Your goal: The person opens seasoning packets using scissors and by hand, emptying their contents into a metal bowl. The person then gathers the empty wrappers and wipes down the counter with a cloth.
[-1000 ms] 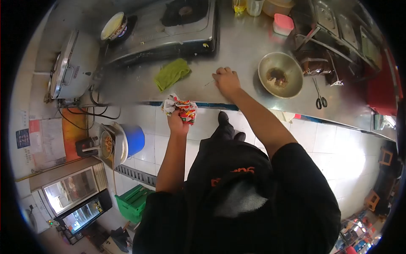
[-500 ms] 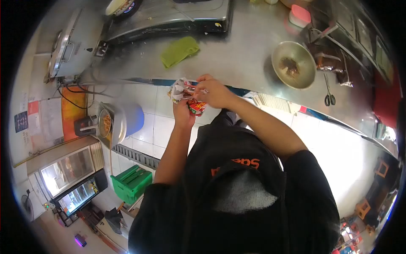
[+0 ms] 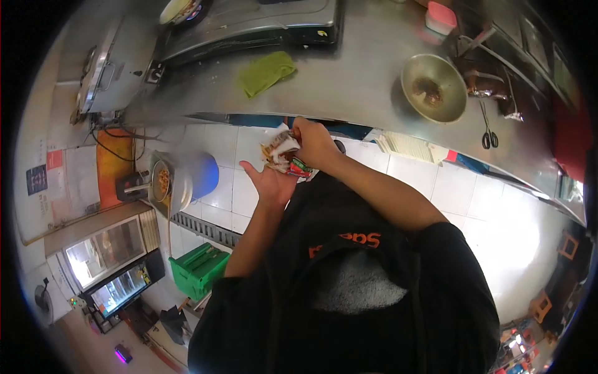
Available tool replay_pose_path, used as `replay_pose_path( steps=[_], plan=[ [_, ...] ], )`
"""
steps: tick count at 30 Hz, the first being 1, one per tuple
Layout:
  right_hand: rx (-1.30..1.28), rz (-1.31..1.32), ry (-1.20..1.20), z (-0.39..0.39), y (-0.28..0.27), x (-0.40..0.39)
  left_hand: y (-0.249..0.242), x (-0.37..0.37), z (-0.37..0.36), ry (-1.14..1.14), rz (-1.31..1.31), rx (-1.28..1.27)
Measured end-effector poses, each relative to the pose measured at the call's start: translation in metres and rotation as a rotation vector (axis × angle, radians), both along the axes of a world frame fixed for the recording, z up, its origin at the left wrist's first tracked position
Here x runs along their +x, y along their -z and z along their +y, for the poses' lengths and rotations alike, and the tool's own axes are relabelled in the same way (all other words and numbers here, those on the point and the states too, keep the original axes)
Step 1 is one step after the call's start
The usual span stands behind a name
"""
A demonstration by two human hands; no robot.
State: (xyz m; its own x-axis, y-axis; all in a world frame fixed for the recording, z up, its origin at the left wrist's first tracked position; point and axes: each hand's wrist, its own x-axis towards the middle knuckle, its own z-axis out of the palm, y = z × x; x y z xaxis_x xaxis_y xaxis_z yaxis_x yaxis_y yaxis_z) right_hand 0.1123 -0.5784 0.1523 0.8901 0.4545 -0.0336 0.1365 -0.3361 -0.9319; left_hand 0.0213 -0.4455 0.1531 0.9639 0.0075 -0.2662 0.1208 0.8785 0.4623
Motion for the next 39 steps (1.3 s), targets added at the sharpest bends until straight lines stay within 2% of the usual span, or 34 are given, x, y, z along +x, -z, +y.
replay_pose_path(
  steps=[2,3,4,6,8,9,10,12,13,14,16,17,18,19,20,22,23,24,25,26,27,28,30,31,33,34,36,39],
  plan=[
    [0.093,0.006,-0.011,0.008,0.006,-0.002,-0.002,-0.006,0.010,0.045,-0.064,-0.086],
    [0.110,-0.140,0.013,0.019,0.015,-0.002,0.001,-0.007,0.016,0.029,0.104,-0.008],
    [0.121,-0.157,-0.008,0.026,0.012,-0.002,0.007,-0.009,0.022,0.010,0.272,0.066],
    [0.066,0.004,-0.063,0.035,0.008,-0.004,0.032,-0.017,0.041,-0.019,0.284,0.120],
    [0.087,-0.054,-0.111,0.048,0.010,-0.003,0.057,-0.026,0.064,0.108,0.210,0.363],
    [0.080,-0.056,-0.120,0.057,0.013,-0.003,0.029,-0.019,0.051,0.019,0.260,0.332],
    [0.073,-0.056,-0.130,0.066,0.014,-0.002,0.023,-0.017,0.057,0.000,0.250,0.336],
    [0.073,-0.103,-0.135,0.084,0.022,0.001,0.015,-0.013,0.071,0.124,0.365,0.225],
    [0.063,-0.124,-0.182,0.092,0.027,0.003,0.006,-0.009,0.074,0.109,0.446,0.236],
    [0.050,-0.144,-0.226,0.100,0.033,0.006,0.010,-0.008,0.086,0.103,0.436,0.229],
    [-0.060,-0.135,-0.252,0.120,0.037,0.017,0.017,-0.007,0.113,0.239,0.277,0.359],
    [-0.007,-0.201,-0.296,0.133,0.048,0.023,0.024,-0.006,0.120,0.142,0.346,0.399],
    [0.047,-0.265,-0.338,0.146,0.059,0.029,0.033,-0.005,0.134,0.144,0.343,0.387],
    [0.031,-0.085,-0.406,0.156,0.059,0.039,0.045,-0.004,0.151,0.160,0.328,0.352],
    [0.016,-0.086,-0.404,0.162,0.059,0.051,0.056,-0.002,0.169,0.176,0.310,0.315],
    [0.096,0.360,-0.521,0.170,0.032,0.074,0.053,0.005,0.200,0.128,0.336,0.288],
    [0.126,0.279,-0.478,0.176,0.026,0.087,0.051,0.009,0.216,0.075,0.366,0.275],
    [0.050,0.020,-0.438,0.178,0.018,0.103,0.051,0.014,0.233,0.084,0.356,0.260],
    [-0.026,-0.238,-0.398,0.180,0.007,0.117,0.052,0.017,0.252,-0.002,0.376,0.259],
    [-0.289,-0.443,-0.226,0.183,-0.012,0.125,0.054,0.018,0.271,-0.085,0.397,0.257],
    [-0.554,-0.643,-0.042,0.184,-0.027,0.131,0.072,0.013,0.296,-0.024,0.310,0.340],
    [-0.581,-0.651,-0.026,0.181,-0.019,0.142,0.069,0.013,0.312,-0.094,0.309,0.350],
    [-0.838,-0.767,-0.008,0.173,0.016,0.165,0.065,0.013,0.349,-0.153,0.422,0.382],
    [-0.931,-0.803,0.000,0.169,0.031,0.176,0.075,0.007,0.371,-0.152,0.389,0.367],
    [-0.686,-0.358,-0.252,0.166,0.044,0.201,0.097,-0.006,0.412,-0.180,0.308,0.322],
    [-0.702,-0.363,-0.237,0.176,0.032,0.207,0.086,-0.007,0.420,-0.167,0.294,0.311],
    [-0.408,-0.599,0.015,0.212,-0.022,0.219,0.049,-0.002,0.433,-0.281,0.448,0.337],
    [-0.377,-0.715,0.353,0.255,-0.076,0.292,0.077,-0.018,0.468,-0.314,0.513,0.257]
  ],
)
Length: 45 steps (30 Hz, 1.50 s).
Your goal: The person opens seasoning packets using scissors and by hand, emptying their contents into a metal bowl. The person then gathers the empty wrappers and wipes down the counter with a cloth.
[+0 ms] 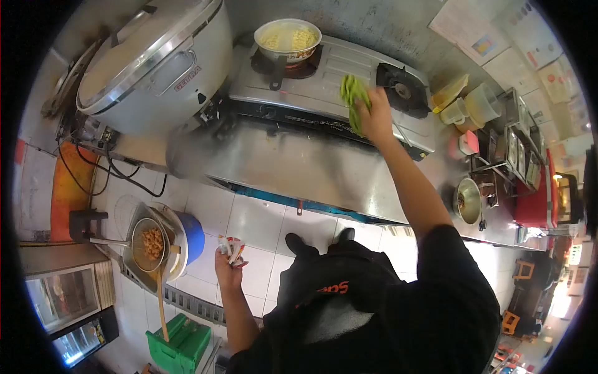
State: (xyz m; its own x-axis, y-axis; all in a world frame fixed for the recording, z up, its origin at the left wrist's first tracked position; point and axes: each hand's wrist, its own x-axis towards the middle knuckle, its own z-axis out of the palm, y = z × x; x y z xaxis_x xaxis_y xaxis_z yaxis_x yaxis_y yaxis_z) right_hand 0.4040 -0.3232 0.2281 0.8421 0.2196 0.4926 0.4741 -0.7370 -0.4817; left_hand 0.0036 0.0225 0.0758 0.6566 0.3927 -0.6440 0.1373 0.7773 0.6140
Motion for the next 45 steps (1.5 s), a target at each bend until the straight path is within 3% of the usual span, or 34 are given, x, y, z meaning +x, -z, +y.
replay_pose_path(
  steps=[2,4,5,7,9,10,12,13,15,18,20,21,23,26,28,29,33,35,38,41,42,43,45],
  plan=[
    [0.015,-0.044,0.082,0.023,0.007,0.044,0.006,-0.001,0.015,0.016,-0.041,0.015],
    [-0.401,0.071,0.419,0.044,0.045,0.056,0.006,-0.016,0.013,0.013,-0.057,0.037],
    [-0.397,0.087,0.405,0.054,0.054,0.050,0.005,-0.020,0.013,-0.030,-0.040,0.027],
    [-0.565,0.196,0.004,0.079,0.037,0.010,0.007,-0.023,0.019,-0.109,-0.019,0.018],
    [-0.359,0.319,-0.529,0.071,0.069,-0.030,0.015,-0.046,0.021,-0.066,-0.063,0.085],
    [-0.355,0.326,-0.529,0.068,0.066,-0.052,0.012,-0.050,0.020,-0.070,-0.050,0.095],
    [0.036,0.346,-0.249,0.069,0.051,-0.078,0.001,-0.056,0.022,-0.138,0.010,-0.017],
    [0.039,0.345,-0.257,0.076,0.055,-0.070,0.004,-0.059,0.025,-0.146,0.009,-0.012],
    [-0.097,0.091,-0.330,0.091,0.066,-0.050,0.011,-0.072,0.031,-0.139,0.016,0.106],
    [-0.299,-0.197,-0.801,0.164,0.047,-0.021,0.013,-0.069,0.044,-0.120,0.037,0.175],
    [-0.232,-0.313,-0.931,0.220,0.088,-0.003,0.005,-0.057,0.045,-0.128,0.066,0.196],
    [-0.236,-0.311,-0.927,0.230,0.117,0.005,-0.001,-0.051,0.044,-0.140,0.098,0.216],
    [-0.380,-0.068,-0.965,0.238,0.162,0.019,-0.012,-0.042,0.045,-0.108,0.063,0.198],
    [-0.773,0.234,-0.786,0.177,0.126,0.019,-0.007,-0.050,0.036,-0.076,0.022,0.135],
    [-0.866,0.355,-0.733,0.094,0.132,0.009,0.017,-0.061,0.041,-0.120,0.040,0.037],
    [-1.021,0.628,-0.646,0.061,0.108,-0.016,0.026,-0.063,0.041,-0.108,0.049,0.029],
    [-1.274,0.989,-0.426,-0.104,0.061,-0.089,0.024,-0.074,0.037,0.045,0.026,0.001],
    [-1.312,1.080,-0.277,-0.162,0.028,-0.105,0.009,-0.058,0.026,-0.163,0.159,0.094],
    [-1.106,1.010,-0.091,-0.184,-0.025,-0.104,0.004,-0.057,0.032,-0.160,0.090,0.096],
    [-0.522,0.852,-0.131,-0.126,-0.048,-0.088,-0.002,-0.053,0.046,0.022,0.082,0.148],
    [-0.324,0.989,-0.055,-0.078,-0.064,-0.085,0.004,-0.051,0.053,0.062,0.081,0.152],
    [-0.149,0.903,-0.233,-0.058,-0.041,-0.075,0.005,-0.045,0.056,0.070,0.076,0.171],
    [-0.288,0.489,-0.477,-0.007,0.016,-0.049,0.002,-0.031,0.062,0.008,-0.035,0.107]
  ],
)
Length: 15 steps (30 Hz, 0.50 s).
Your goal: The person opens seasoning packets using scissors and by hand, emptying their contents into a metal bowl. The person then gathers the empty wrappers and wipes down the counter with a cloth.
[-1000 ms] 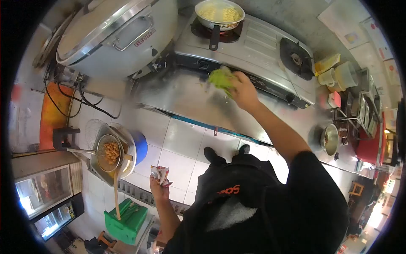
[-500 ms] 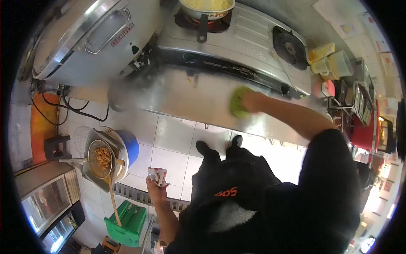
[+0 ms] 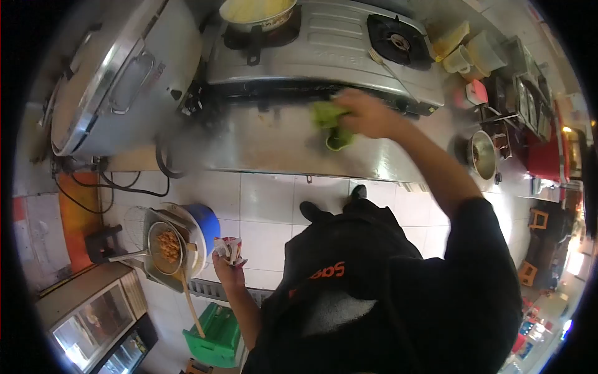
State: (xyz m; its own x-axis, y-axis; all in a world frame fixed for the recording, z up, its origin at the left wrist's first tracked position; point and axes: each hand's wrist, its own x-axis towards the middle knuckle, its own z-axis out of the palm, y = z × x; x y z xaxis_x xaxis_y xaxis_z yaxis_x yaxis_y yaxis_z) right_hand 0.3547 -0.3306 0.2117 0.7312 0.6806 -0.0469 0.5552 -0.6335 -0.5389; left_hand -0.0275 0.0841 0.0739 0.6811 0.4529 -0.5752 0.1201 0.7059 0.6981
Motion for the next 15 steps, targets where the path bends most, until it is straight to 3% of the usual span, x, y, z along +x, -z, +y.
replay_pose_path(
  steps=[1,4,6,7,9,10,11,13,15],
  plan=[
    [0.021,-0.141,-0.081,0.038,0.011,-0.002,-0.004,0.007,0.002,0.001,0.024,0.019],
    [0.022,-0.549,0.061,0.118,0.105,-0.008,-0.043,0.018,-0.008,0.048,0.113,0.097],
    [-0.121,-0.394,0.138,0.158,0.133,0.006,-0.052,0.024,-0.013,0.103,0.046,0.176],
    [0.168,-0.065,0.212,0.185,0.150,0.015,-0.058,0.021,-0.016,0.115,0.136,0.253],
    [0.489,0.196,0.098,0.259,0.238,0.039,-0.047,0.013,-0.018,0.159,0.194,0.249],
    [0.112,0.050,0.119,0.249,0.156,0.012,-0.035,0.011,-0.018,0.184,0.181,0.170],
    [-0.097,-0.188,-0.101,0.249,0.131,-0.007,-0.037,0.013,-0.024,0.255,0.201,0.147],
    [0.075,-0.238,-0.065,0.230,0.123,-0.033,-0.057,0.023,-0.035,0.314,0.360,0.241],
    [0.031,-0.334,0.085,0.186,0.127,-0.044,-0.071,0.034,-0.036,0.347,0.372,0.219]
  ],
)
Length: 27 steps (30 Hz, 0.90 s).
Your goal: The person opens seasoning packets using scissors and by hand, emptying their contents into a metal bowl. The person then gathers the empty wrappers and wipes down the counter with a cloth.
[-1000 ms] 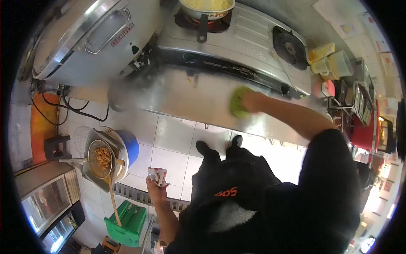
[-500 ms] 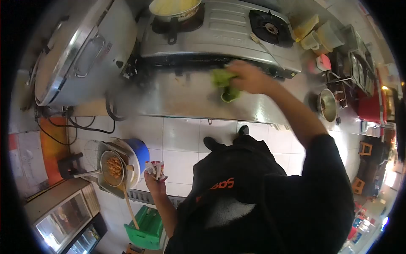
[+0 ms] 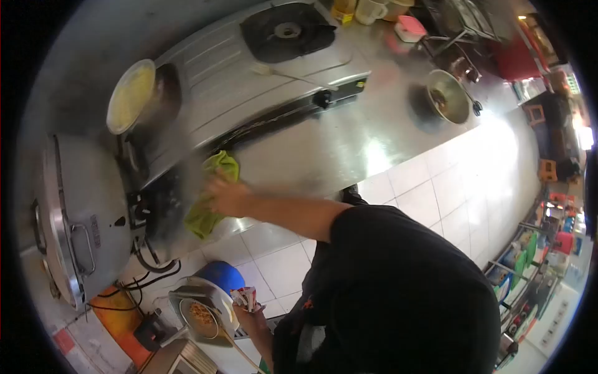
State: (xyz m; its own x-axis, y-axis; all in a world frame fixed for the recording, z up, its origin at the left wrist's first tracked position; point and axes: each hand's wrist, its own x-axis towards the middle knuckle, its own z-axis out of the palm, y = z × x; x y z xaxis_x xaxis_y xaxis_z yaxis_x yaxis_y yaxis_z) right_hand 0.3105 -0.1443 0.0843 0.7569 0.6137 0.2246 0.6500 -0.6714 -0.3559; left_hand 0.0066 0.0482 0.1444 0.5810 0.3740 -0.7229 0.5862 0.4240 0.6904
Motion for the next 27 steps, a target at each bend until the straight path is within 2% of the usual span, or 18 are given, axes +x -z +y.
replay_pose_path(
  steps=[1,3,4,5,6,8,9,10,11,12,15,16,17,19,21,23,26,27],
  plan=[
    [-0.013,-0.097,0.112,-0.034,0.005,-0.011,-0.002,0.002,-0.009,-0.016,0.017,-0.010],
    [-0.143,0.093,0.226,-0.103,0.004,-0.026,0.007,0.005,-0.004,-0.045,0.069,0.059],
    [-0.005,0.014,0.369,-0.143,0.003,-0.045,0.006,0.009,-0.004,-0.021,0.063,-0.004],
    [-0.053,0.114,0.469,-0.180,-0.004,-0.055,0.004,0.010,-0.004,0.002,0.050,-0.068],
    [-0.129,0.099,0.548,-0.224,-0.010,-0.068,0.003,0.011,-0.001,0.010,0.034,-0.068],
    [-0.347,0.147,0.884,-0.308,-0.008,-0.074,0.001,0.019,-0.001,0.066,0.036,-0.048],
    [-0.209,0.171,1.075,-0.341,-0.027,-0.078,-0.008,0.025,-0.006,0.062,0.023,-0.033],
    [-0.296,0.166,1.237,-0.373,-0.034,-0.078,-0.015,0.028,-0.020,0.031,0.015,-0.016],
    [-0.222,0.180,1.416,-0.388,-0.038,-0.073,-0.023,0.028,-0.021,-0.004,0.004,0.004],
    [-0.257,0.164,1.475,-0.390,-0.045,-0.066,-0.017,0.021,-0.009,0.097,-0.052,0.038],
    [-0.215,0.285,1.355,-0.352,-0.021,-0.049,0.014,0.013,0.006,0.009,-0.156,-0.003],
    [-0.195,0.133,1.240,-0.332,-0.004,-0.051,0.018,0.011,0.008,0.074,-0.150,0.035],
    [-0.175,-0.011,1.127,-0.303,0.009,-0.054,0.015,0.016,0.009,0.066,-0.162,0.042],
    [-0.061,0.142,0.978,-0.253,-0.003,-0.045,0.003,0.018,-0.005,0.016,-0.233,-0.082],
    [-0.071,0.245,0.798,-0.202,0.001,-0.026,0.008,0.023,-0.008,-0.020,-0.242,-0.033],
    [-0.145,0.102,0.617,-0.141,0.011,-0.015,0.005,0.031,-0.011,0.012,-0.242,-0.047],
    [-0.070,0.092,0.418,-0.078,0.012,-0.006,-0.011,0.064,-0.033,-0.026,-0.213,-0.028],
    [-0.090,0.111,0.235,-0.071,0.007,-0.011,-0.013,0.071,-0.039,-0.026,-0.179,-0.012]
  ],
)
